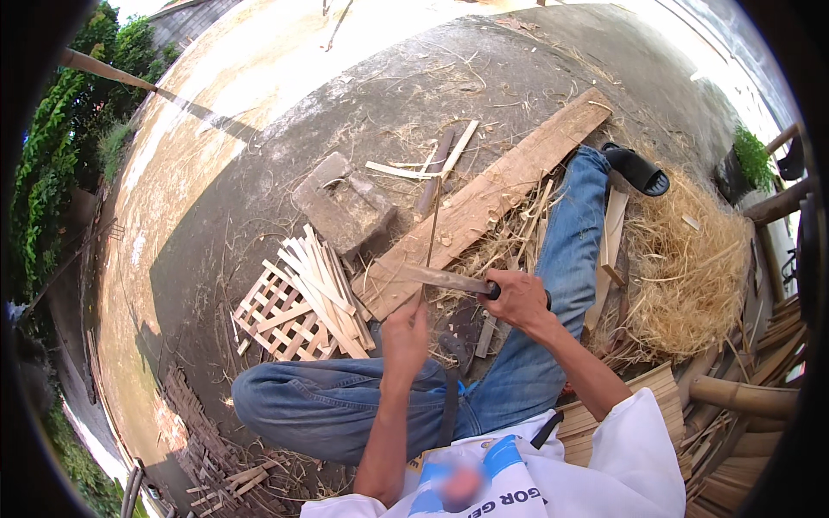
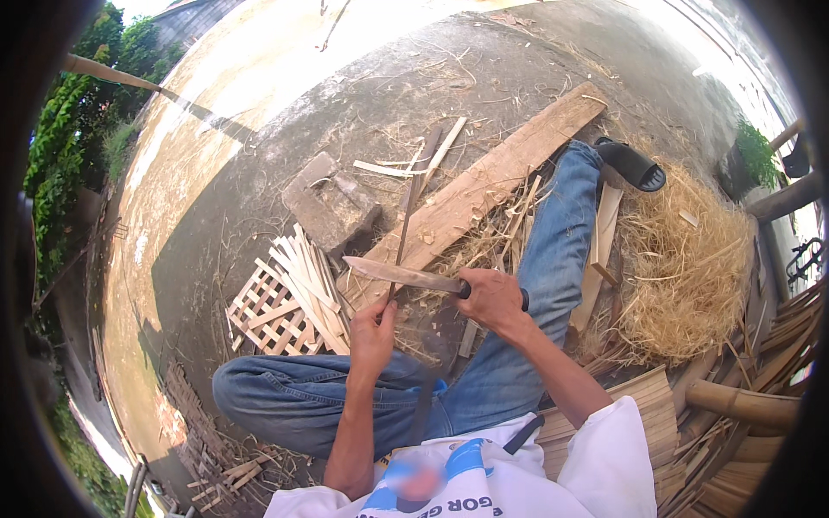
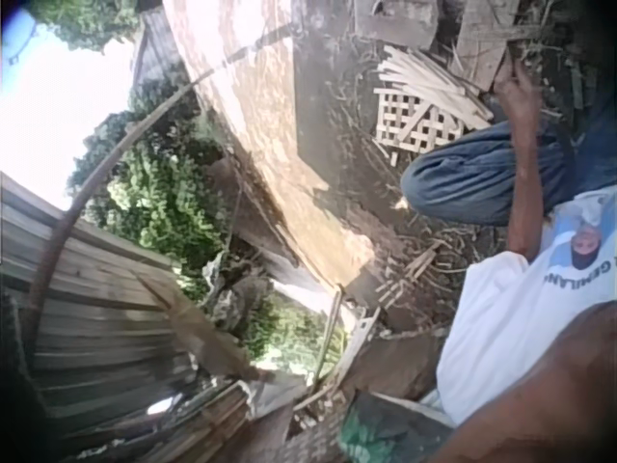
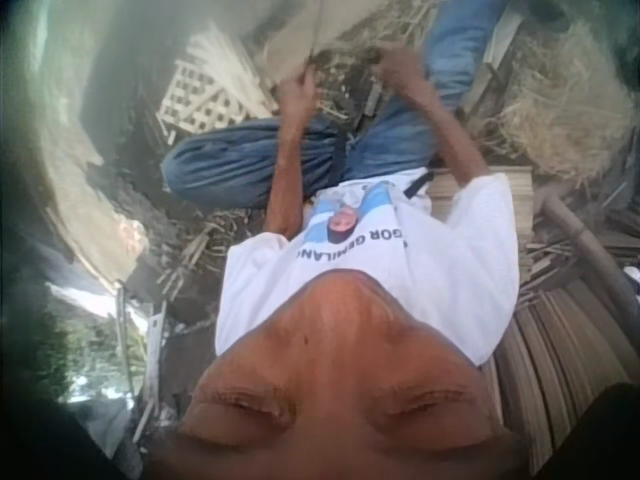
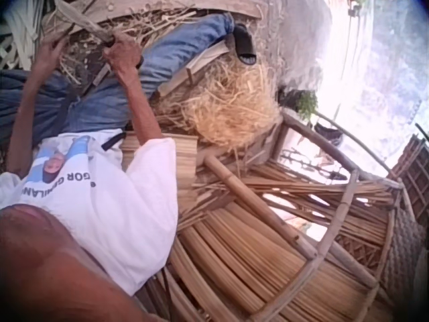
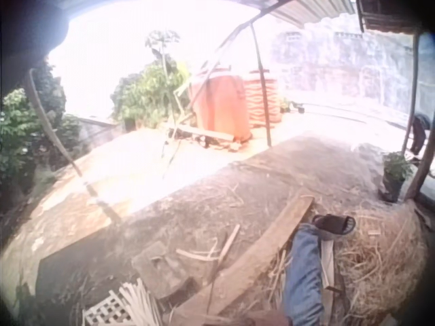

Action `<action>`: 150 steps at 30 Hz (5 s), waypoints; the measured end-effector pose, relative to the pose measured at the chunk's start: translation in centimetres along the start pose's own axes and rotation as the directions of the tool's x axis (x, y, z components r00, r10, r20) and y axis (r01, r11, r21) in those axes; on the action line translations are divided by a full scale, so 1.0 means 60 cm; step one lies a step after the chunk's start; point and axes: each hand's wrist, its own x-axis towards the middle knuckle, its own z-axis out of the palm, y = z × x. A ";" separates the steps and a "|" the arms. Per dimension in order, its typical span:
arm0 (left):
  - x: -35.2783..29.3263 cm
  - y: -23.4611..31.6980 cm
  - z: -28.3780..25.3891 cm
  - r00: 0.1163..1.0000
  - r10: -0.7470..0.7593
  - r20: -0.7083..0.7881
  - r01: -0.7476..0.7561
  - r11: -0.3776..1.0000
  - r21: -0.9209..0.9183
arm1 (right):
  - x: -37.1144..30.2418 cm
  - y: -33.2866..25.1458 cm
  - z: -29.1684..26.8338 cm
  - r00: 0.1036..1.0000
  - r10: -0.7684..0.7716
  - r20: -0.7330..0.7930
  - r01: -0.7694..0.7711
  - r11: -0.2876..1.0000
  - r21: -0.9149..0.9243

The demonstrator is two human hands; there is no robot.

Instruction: The person sits on the ground and uses a knife to shave thin strips from small wooden pieces. They repeatedly hold the wood, shave it against a block, and place the finished strips into a pile.

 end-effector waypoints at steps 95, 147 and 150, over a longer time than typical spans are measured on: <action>0.205 -0.061 -0.085 0.917 -0.020 -0.398 -0.235 0.780 -0.581 | -0.014 -0.139 0.151 0.958 0.087 0.272 -0.271 0.577 0.771; 0.204 -0.067 -0.062 0.845 -0.192 -0.499 -0.214 0.734 -0.644 | -0.027 -0.012 0.251 0.861 0.450 0.239 -0.496 0.632 0.596; 0.202 -0.058 -0.060 0.821 -0.184 -0.541 -0.212 0.781 -0.587 | -0.028 -0.020 0.257 0.801 0.478 0.361 -0.568 0.414 0.712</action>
